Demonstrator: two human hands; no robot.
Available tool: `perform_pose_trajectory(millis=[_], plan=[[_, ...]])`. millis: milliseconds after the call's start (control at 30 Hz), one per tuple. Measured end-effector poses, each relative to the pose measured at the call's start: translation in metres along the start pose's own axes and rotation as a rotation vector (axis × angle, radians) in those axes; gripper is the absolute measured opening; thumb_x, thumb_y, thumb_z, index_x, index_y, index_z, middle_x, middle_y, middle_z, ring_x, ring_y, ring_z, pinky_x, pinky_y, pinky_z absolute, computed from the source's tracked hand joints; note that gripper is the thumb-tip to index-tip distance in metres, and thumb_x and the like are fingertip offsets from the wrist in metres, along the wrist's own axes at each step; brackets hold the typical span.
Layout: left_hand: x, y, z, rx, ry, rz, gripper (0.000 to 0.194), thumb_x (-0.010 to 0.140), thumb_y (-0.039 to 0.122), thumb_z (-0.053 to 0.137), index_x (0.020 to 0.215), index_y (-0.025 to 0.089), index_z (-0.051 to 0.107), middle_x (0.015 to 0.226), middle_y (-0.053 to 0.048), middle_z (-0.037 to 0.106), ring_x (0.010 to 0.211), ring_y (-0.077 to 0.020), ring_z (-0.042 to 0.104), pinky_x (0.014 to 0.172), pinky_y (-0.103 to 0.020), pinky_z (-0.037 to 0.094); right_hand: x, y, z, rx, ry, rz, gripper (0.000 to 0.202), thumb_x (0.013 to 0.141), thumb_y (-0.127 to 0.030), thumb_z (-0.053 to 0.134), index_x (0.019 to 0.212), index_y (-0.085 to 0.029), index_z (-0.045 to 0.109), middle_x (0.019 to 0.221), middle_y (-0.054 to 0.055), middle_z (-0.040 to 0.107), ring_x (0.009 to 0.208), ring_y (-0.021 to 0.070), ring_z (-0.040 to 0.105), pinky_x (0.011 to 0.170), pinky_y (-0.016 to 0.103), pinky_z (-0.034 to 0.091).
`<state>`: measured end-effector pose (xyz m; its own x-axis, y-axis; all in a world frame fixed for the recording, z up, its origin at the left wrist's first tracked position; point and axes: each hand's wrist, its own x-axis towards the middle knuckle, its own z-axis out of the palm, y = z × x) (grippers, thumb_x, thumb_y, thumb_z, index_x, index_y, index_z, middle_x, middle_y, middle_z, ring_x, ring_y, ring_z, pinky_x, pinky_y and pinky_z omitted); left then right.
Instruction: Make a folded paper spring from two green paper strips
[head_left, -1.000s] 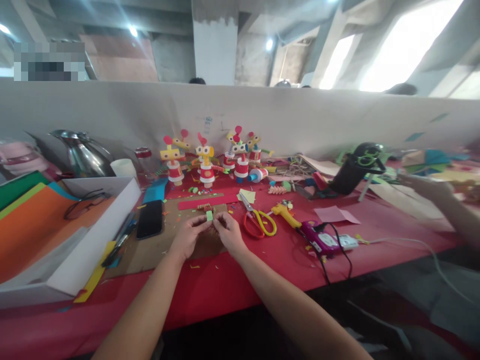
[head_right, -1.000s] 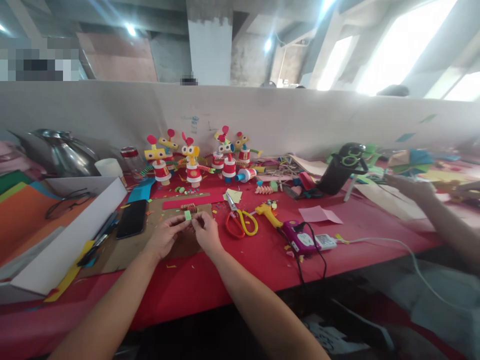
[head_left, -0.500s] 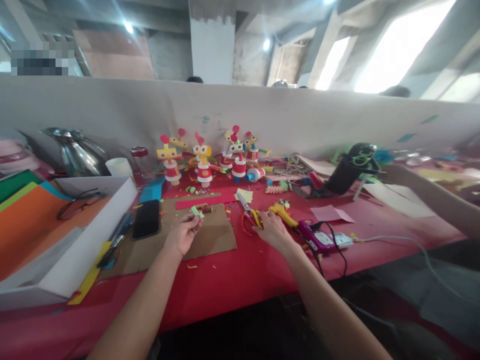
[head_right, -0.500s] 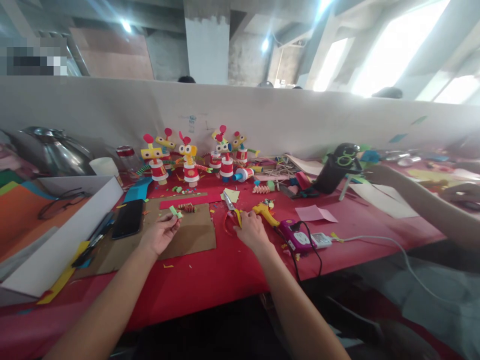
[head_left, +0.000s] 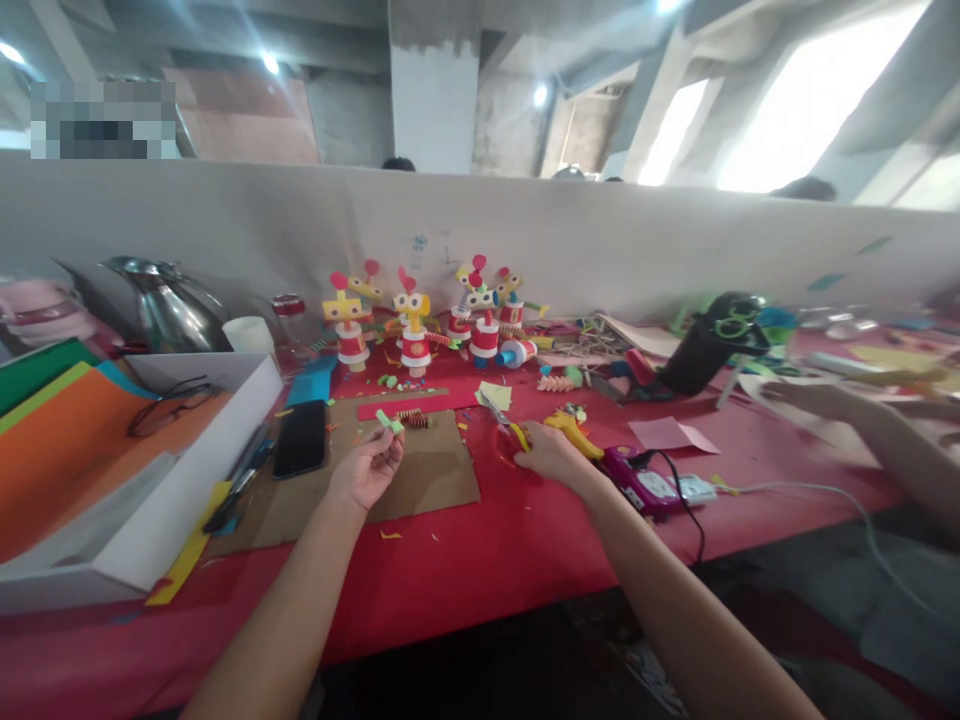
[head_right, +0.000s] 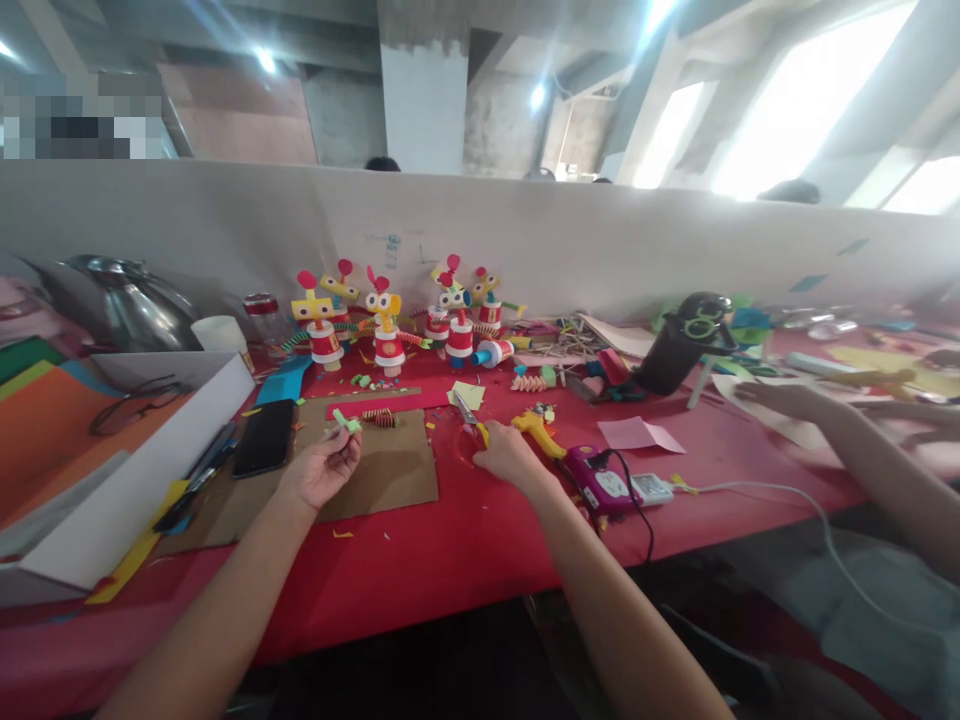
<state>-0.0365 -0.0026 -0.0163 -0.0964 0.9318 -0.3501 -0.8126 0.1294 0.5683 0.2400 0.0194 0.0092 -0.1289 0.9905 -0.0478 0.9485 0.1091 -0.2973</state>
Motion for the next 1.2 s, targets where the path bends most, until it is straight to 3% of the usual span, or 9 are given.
perform_pose_trajectory(millis=[100,233,333,400,500,700,967,1200], plan=[[-0.002,0.001,0.002,-0.031,0.004,0.006,0.023,0.080,-0.005,0.050,0.068,0.010,0.062,0.073,-0.007,0.067,0.068,-0.0127,0.067,0.056,-0.016,0.055,-0.009,0.002,0.002,0.016,0.087,-0.018,0.053,0.072,-0.019,0.056,0.124,-0.011,0.049,0.112,0.015,0.064,0.104,0.0274,0.059,0.077,0.031,0.044],[-0.004,0.001,0.005,-0.054,0.017,0.014,0.023,0.080,-0.006,0.049,0.067,0.009,0.061,0.072,-0.007,0.067,0.067,-0.0126,0.067,0.056,-0.017,0.055,-0.036,-0.010,0.011,0.111,0.201,-0.135,0.073,0.072,-0.038,0.062,0.139,-0.023,0.034,0.132,0.011,0.053,0.115,0.0291,0.054,0.083,0.036,0.046],[-0.004,0.002,0.007,-0.067,0.032,0.018,0.023,0.080,-0.007,0.048,0.067,0.009,0.060,0.068,-0.006,0.066,0.066,-0.0129,0.067,0.056,-0.017,0.055,-0.057,-0.028,0.016,0.199,0.253,-0.216,0.066,0.072,-0.048,0.063,0.131,-0.028,0.042,0.124,0.007,0.059,0.109,0.0277,0.058,0.081,0.035,0.047],[-0.004,0.002,0.007,-0.082,0.047,0.018,0.024,0.080,-0.007,0.048,0.067,0.009,0.060,0.067,-0.006,0.065,0.067,-0.0133,0.068,0.056,-0.017,0.055,-0.069,-0.039,0.019,0.227,0.255,-0.232,0.053,0.075,-0.048,0.061,0.123,-0.028,0.048,0.110,0.005,0.066,0.096,0.0256,0.063,0.075,0.033,0.048],[-0.004,0.001,0.007,-0.088,0.055,0.006,0.024,0.079,-0.007,0.049,0.066,0.010,0.059,0.067,-0.005,0.065,0.067,-0.0128,0.067,0.057,-0.017,0.055,-0.078,-0.050,0.022,0.257,0.274,-0.275,0.047,0.076,-0.043,0.061,0.119,-0.027,0.050,0.109,0.005,0.066,0.095,0.0239,0.063,0.077,0.031,0.048],[-0.003,-0.001,0.005,-0.113,0.055,0.017,0.023,0.077,-0.008,0.051,0.069,0.012,0.060,0.065,-0.003,0.066,0.060,-0.0093,0.065,0.058,-0.018,0.056,-0.080,-0.060,0.032,0.264,0.272,-0.247,0.046,0.074,-0.030,0.062,0.119,-0.028,0.054,0.116,0.005,0.063,0.105,0.0228,0.059,0.084,0.029,0.047],[-0.001,-0.001,0.001,-0.081,0.018,-0.003,0.022,0.079,-0.005,0.050,0.071,0.011,0.061,0.066,-0.003,0.066,0.058,-0.0095,0.064,0.056,-0.019,0.055,-0.078,-0.060,0.044,0.289,0.289,-0.262,0.050,0.073,-0.028,0.063,0.122,-0.029,0.055,0.119,0.003,0.063,0.103,0.0206,0.062,0.085,0.027,0.048],[-0.002,-0.002,0.004,-0.084,0.058,-0.020,0.022,0.081,-0.005,0.049,0.070,0.010,0.060,0.063,-0.003,0.065,0.055,-0.0095,0.063,0.054,-0.019,0.055,-0.079,-0.060,0.048,0.239,0.278,-0.259,0.052,0.074,-0.029,0.062,0.125,-0.028,0.053,0.122,0.004,0.062,0.107,0.0210,0.060,0.087,0.028,0.048]])
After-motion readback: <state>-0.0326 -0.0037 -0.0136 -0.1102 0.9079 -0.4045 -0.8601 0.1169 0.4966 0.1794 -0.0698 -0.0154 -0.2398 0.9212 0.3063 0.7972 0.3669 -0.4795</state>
